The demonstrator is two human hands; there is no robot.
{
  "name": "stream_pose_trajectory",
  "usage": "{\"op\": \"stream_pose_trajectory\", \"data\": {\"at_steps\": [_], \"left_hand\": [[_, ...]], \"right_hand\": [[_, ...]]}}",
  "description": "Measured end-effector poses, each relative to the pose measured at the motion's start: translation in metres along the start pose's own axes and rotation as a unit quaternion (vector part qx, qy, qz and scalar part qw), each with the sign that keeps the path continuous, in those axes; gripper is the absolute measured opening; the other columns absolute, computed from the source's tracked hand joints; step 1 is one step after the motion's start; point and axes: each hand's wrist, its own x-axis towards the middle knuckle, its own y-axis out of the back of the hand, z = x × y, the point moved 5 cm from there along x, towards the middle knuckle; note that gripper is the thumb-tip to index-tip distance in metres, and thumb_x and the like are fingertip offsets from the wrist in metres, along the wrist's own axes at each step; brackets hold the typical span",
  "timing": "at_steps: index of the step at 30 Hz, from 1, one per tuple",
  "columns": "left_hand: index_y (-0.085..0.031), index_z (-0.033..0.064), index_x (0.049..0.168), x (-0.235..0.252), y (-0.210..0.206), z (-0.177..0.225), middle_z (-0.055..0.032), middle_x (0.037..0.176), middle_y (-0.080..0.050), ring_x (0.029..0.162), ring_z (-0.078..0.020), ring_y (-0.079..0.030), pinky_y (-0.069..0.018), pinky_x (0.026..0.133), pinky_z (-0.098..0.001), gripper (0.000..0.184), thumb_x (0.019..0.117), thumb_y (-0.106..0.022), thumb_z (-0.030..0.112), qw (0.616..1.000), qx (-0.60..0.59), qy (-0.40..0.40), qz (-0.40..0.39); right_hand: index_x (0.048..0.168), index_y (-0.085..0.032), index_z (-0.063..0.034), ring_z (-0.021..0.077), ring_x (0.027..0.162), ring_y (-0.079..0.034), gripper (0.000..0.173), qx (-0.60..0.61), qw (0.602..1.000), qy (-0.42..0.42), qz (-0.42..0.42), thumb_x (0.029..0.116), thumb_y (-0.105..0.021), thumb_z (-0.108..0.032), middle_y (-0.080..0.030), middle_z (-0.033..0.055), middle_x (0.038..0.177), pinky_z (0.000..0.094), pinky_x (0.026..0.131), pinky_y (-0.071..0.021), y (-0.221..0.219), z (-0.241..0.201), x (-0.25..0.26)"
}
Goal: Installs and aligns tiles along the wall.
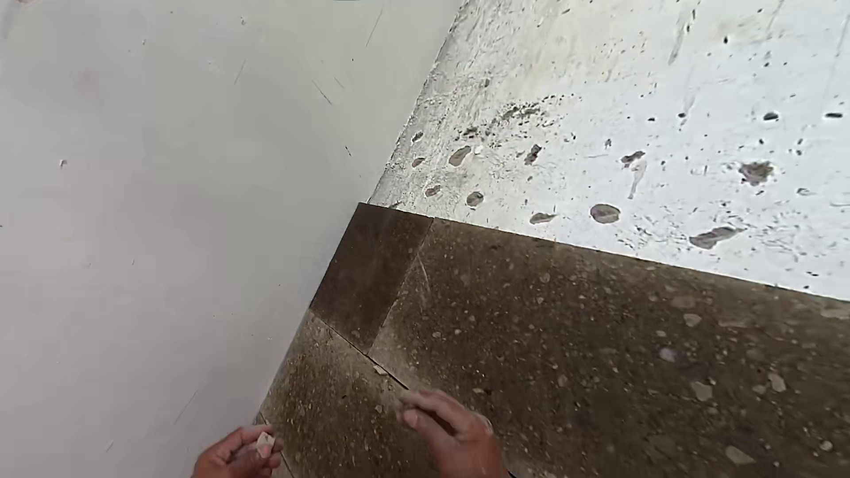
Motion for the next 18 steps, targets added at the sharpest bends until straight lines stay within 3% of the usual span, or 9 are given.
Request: {"op": "stream_pose_trajectory", "data": {"at_steps": [4,9,12,15,18], "left_hand": [[-0.066,0.0002,0.113,0.053,0.011,0.056,-0.0142,0.102,-0.077,0.085,-0.0248,-0.077,-0.0646,0.076,-0.0376,0.016,0.0996,-0.059,0.007,0.99,0.075,-0.115,0.03],[-0.066,0.0074,0.111,0.089,0.008,0.059,-0.007,0.099,-0.078,0.083,-0.0211,-0.077,-0.0641,0.071,-0.0333,0.017,0.0986,-0.058,0.017,0.976,0.146,-0.16,0.03],[-0.068,0.0112,0.111,0.104,0.014,0.05,-0.0009,0.098,-0.079,0.083,-0.0158,-0.077,-0.0641,0.073,-0.0316,0.02,0.0983,-0.059,0.024,0.957,0.206,-0.201,0.045],[-0.069,0.0151,0.113,0.117,0.028,0.078,0.0039,0.097,-0.077,0.081,-0.0106,-0.074,-0.0635,0.072,-0.0328,0.027,0.1013,-0.054,0.034,0.889,0.321,-0.312,0.097],[-0.071,0.0076,0.116,0.122,0.034,0.134,-0.0071,0.1,-0.075,0.083,-0.0188,-0.072,-0.0601,0.074,-0.0444,0.028,0.104,-0.052,0.025,0.777,0.425,-0.441,0.147]], "right_hand": [[0.108,-0.075,-0.0072,0.0096,0.083,-0.073,0.018,-0.135,0.984,0.11,-0.026,0.1012,-0.06,-0.016,-0.076,0.0024,0.093,0.0283,0.078,-0.0616,-0.037,0.01,0.085],[0.113,-0.071,-0.0059,0.0283,0.079,-0.074,0.016,-0.323,0.923,0.193,-0.079,0.1007,-0.061,-0.01,-0.074,0.0121,0.09,0.0472,0.072,-0.0618,-0.062,0.026,0.164],[0.121,-0.069,-0.0041,0.0355,0.088,-0.074,0.022,-0.403,0.892,0.166,-0.117,0.1034,-0.057,-0.01,-0.074,0.0176,0.097,0.0531,0.079,-0.0602,-0.062,0.034,0.207],[0.12,-0.069,-0.0037,0.0388,0.094,-0.073,0.023,-0.458,0.868,0.175,-0.082,0.1042,-0.055,-0.011,-0.073,0.0193,0.102,0.0568,0.081,-0.0586,-0.045,0.025,0.248],[0.116,-0.066,0.0004,0.0438,0.102,-0.069,0.021,-0.5,0.843,0.199,-0.021,0.1036,-0.052,-0.01,-0.07,0.0237,0.108,0.0603,0.083,-0.0563,-0.015,0.007,0.29]]}}
